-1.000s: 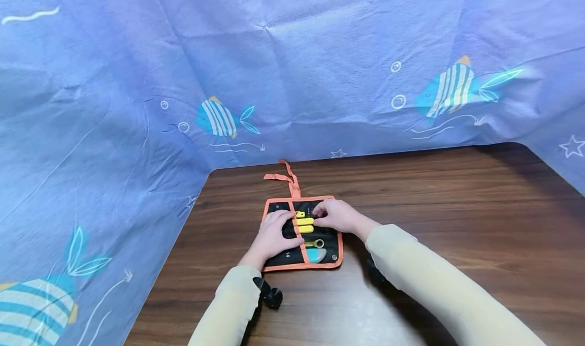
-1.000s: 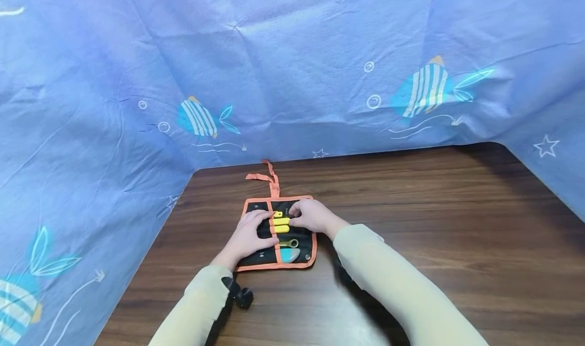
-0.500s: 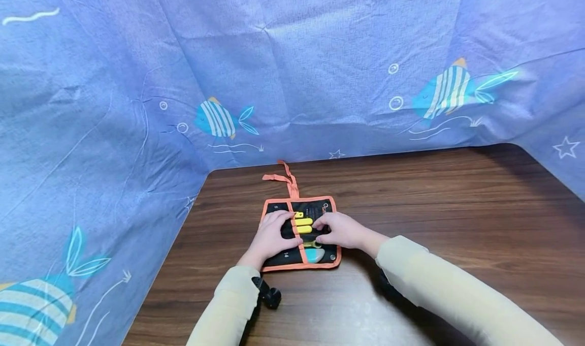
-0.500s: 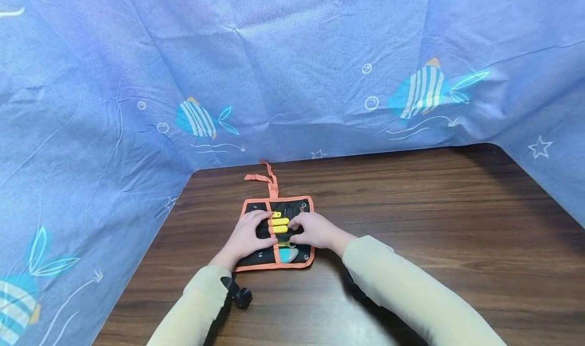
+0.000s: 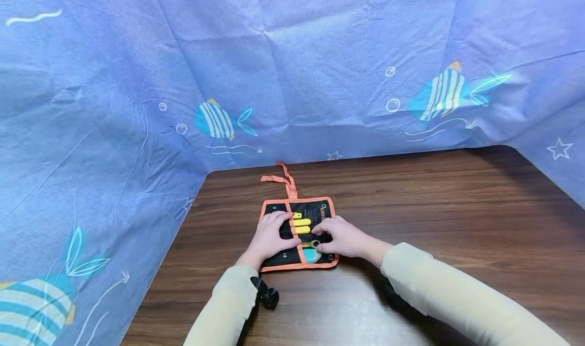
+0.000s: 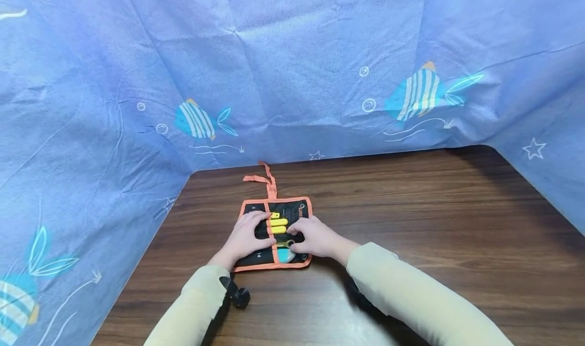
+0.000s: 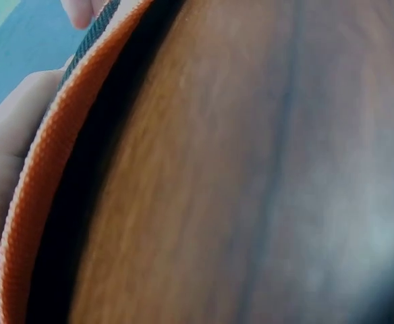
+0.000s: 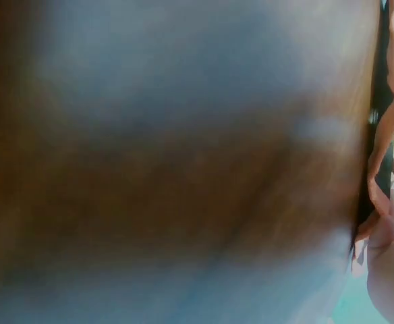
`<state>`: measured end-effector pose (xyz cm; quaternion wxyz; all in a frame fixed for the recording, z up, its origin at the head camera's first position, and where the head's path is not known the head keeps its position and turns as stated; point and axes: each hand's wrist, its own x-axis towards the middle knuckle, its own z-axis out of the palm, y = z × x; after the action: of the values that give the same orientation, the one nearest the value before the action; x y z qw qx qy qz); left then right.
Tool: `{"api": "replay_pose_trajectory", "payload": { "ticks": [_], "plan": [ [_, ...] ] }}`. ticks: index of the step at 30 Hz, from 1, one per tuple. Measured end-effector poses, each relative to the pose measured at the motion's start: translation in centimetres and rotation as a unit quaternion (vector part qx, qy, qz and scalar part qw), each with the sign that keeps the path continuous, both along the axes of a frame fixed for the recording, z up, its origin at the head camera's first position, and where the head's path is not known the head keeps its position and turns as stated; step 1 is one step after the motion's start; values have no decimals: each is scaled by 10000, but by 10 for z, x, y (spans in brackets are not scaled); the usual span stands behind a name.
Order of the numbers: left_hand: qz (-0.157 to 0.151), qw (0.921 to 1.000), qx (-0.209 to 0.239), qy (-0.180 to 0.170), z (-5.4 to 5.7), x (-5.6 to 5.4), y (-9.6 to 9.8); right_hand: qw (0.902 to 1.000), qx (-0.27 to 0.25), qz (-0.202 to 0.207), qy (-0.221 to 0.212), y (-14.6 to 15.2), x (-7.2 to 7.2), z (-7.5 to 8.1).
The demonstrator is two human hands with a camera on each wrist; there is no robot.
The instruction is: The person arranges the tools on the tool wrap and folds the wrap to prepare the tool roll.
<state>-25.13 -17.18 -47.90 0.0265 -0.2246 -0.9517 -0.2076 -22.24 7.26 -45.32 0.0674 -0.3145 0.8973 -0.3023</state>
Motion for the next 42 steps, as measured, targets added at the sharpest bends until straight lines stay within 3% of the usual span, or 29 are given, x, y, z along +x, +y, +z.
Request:
{"api": "replay_pose_trajectory", "payload": {
  "ticks": [14,24,29,36,42],
  "plan": [
    [-99,9990,-92,-416,12,1,-2,9960,153,863,167,4,11,1],
    [-284,9973,-91,-674,22,11,-11,9963,124,846,89,6,15,3],
    [-315,9975,-23,-638,26,19,-14,9966,126,819,40,7,15,3],
    [-751,9960,29,-489,33,36,-17,9974,29,715,18,9,16,-1],
    [-1184,9895,-30,-831,33,50,-18,9972,-44,737,142,11,17,-4]
  ]
}}
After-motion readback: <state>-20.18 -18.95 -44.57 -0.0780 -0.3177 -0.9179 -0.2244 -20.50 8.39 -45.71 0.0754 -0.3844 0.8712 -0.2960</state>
